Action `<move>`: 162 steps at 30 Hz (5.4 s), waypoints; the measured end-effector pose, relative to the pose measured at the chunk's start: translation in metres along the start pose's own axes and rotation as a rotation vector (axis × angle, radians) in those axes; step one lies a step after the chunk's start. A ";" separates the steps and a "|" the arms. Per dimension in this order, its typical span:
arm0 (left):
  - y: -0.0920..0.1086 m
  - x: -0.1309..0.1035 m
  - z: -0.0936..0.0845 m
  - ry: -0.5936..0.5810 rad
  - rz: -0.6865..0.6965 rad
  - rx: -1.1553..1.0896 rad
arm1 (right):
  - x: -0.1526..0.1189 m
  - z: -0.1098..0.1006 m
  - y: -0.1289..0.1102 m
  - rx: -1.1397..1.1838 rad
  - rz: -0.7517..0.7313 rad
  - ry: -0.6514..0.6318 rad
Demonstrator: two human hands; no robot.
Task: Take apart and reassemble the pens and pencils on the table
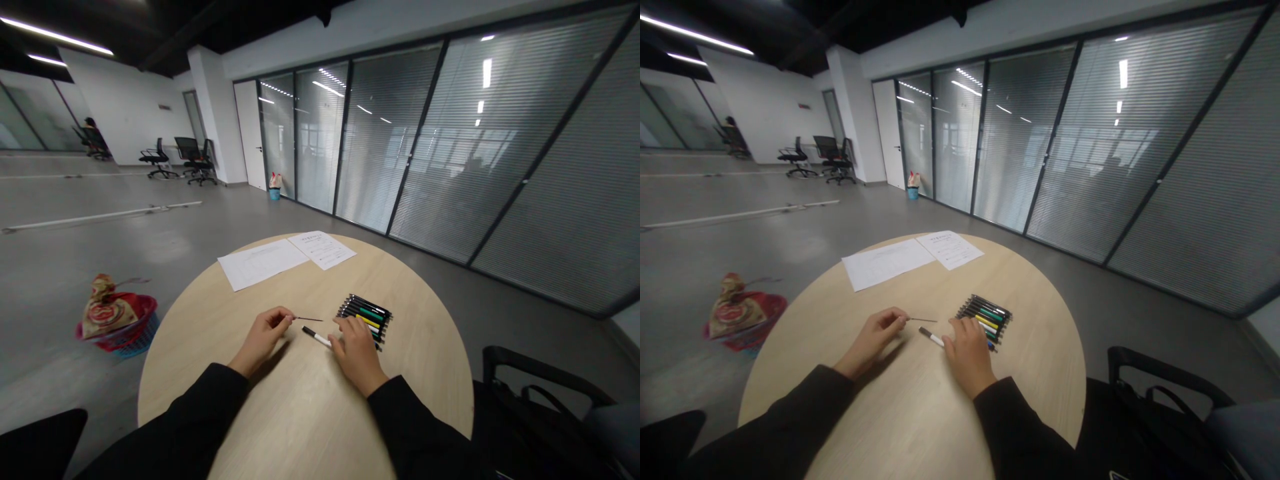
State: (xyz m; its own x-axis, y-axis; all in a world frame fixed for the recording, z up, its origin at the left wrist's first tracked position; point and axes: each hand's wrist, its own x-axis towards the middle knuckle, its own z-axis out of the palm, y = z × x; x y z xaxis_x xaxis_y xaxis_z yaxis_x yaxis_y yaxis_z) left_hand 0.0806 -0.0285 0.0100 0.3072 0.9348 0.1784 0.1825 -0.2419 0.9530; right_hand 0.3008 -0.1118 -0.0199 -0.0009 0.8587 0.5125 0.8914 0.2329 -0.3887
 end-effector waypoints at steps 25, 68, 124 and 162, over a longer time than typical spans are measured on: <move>-0.033 0.018 -0.035 0.016 0.148 0.769 | -0.002 0.005 0.004 -0.155 0.020 -0.076; -0.004 -0.001 -0.011 -0.243 0.494 0.757 | 0.001 -0.001 -0.006 -0.038 -0.025 -0.013; -0.014 0.010 -0.037 -0.175 0.397 0.669 | 0.000 -0.002 -0.001 -0.056 -0.003 0.010; -0.024 0.007 -0.023 -0.130 0.343 0.686 | -0.003 0.007 0.001 0.344 0.059 0.050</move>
State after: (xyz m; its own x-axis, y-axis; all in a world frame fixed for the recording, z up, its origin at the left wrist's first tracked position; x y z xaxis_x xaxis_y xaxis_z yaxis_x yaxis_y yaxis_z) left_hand 0.0568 -0.0101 -0.0063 0.5505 0.7507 0.3652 0.5814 -0.6587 0.4775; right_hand 0.2983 -0.1110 -0.0272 0.0760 0.8539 0.5149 0.6846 0.3307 -0.6495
